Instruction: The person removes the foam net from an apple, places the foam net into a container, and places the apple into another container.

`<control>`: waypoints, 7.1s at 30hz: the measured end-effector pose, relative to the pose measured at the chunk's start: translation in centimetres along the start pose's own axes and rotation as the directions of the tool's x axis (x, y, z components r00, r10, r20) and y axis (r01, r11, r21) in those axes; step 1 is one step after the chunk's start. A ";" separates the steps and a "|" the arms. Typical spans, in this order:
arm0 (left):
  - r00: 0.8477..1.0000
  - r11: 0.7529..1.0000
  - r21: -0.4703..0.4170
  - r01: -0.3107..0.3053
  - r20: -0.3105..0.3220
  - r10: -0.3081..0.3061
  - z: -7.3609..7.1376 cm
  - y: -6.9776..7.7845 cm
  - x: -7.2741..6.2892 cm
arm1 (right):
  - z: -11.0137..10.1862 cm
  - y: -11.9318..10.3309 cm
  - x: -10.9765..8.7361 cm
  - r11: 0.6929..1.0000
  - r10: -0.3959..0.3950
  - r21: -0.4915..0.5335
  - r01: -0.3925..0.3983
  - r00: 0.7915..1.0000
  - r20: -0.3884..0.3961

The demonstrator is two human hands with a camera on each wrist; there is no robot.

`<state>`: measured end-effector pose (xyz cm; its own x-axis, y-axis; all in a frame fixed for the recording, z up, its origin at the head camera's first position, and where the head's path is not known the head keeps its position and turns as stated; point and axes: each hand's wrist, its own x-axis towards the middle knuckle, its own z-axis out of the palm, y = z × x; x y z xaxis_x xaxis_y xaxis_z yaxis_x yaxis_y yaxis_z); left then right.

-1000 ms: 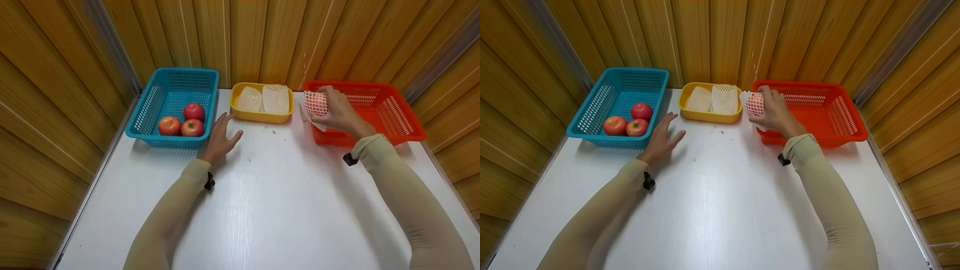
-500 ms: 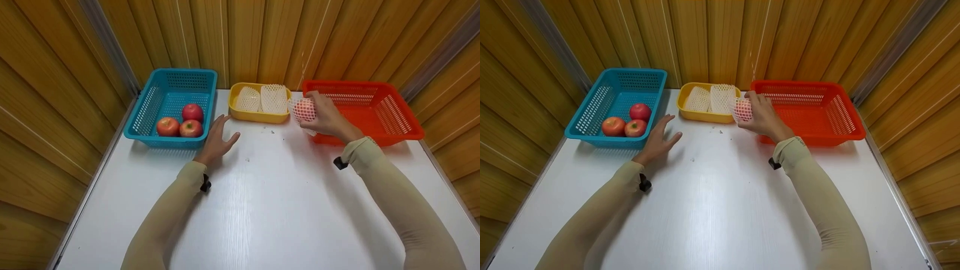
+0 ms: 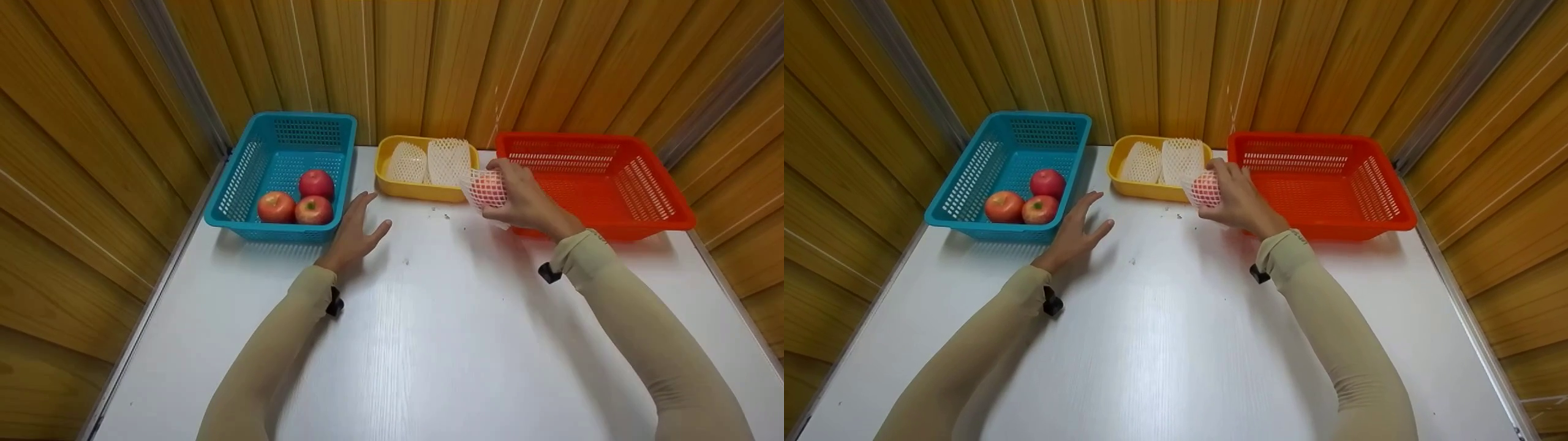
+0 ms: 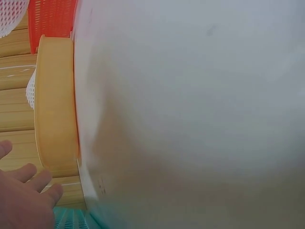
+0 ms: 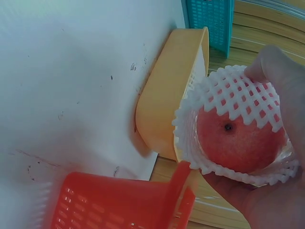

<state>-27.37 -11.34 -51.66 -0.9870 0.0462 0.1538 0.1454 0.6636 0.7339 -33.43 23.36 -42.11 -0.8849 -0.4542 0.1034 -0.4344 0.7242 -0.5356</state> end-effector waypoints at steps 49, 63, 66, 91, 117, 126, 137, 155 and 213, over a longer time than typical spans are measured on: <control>0.996 0.996 -0.066 0.067 0.059 -0.063 -0.8 -1.1 -1.7 | 6.5 -1.8 1.3 0.974 -0.227 0.035 0.225 0.959 0.172; 0.998 0.995 -0.091 0.045 0.048 -0.041 -0.7 -1.1 -2.1 | 8.1 -2.9 1.9 0.972 -0.227 -0.002 0.237 0.934 0.275; 0.997 0.995 -0.086 0.057 0.053 -0.053 -0.7 -1.0 -2.1 | 8.5 -3.1 2.1 0.971 -0.224 -0.012 0.237 0.931 0.287; 0.997 0.994 -0.102 0.040 0.065 -0.033 -0.6 -1.1 -2.1 | 9.7 -3.1 2.6 0.955 -0.263 -0.049 0.292 0.911 0.316; 0.995 0.997 -0.044 0.056 0.089 -0.052 -0.4 -0.3 -1.6 | 9.5 -3.4 2.4 0.968 -0.200 -0.071 0.242 0.908 0.367; 0.997 0.999 -0.034 -0.035 0.070 0.038 0.0 -0.4 -1.6 | 9.2 -3.4 2.0 0.977 -0.179 -0.043 0.209 0.911 0.371; 0.994 0.995 -0.042 -0.096 0.058 0.098 0.5 -0.3 -1.3 | 9.0 -3.1 1.9 0.970 -0.206 -0.059 0.235 0.928 0.312; 0.985 0.973 -0.159 -0.167 0.024 0.173 1.6 1.1 -0.5 | 7.9 -1.7 0.4 0.965 -0.262 0.023 0.263 0.942 0.211; 0.927 0.946 -0.172 -0.274 0.214 0.307 5.7 4.6 1.7 | 7.1 2.9 -3.7 0.994 -0.104 0.045 0.098 0.981 0.165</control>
<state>-28.78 -3.95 -51.78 -0.8852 0.4063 0.2266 0.4197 0.4872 0.7659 -30.24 23.48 -50.00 -0.7950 -0.6063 0.0185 -0.5106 0.6526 -0.5598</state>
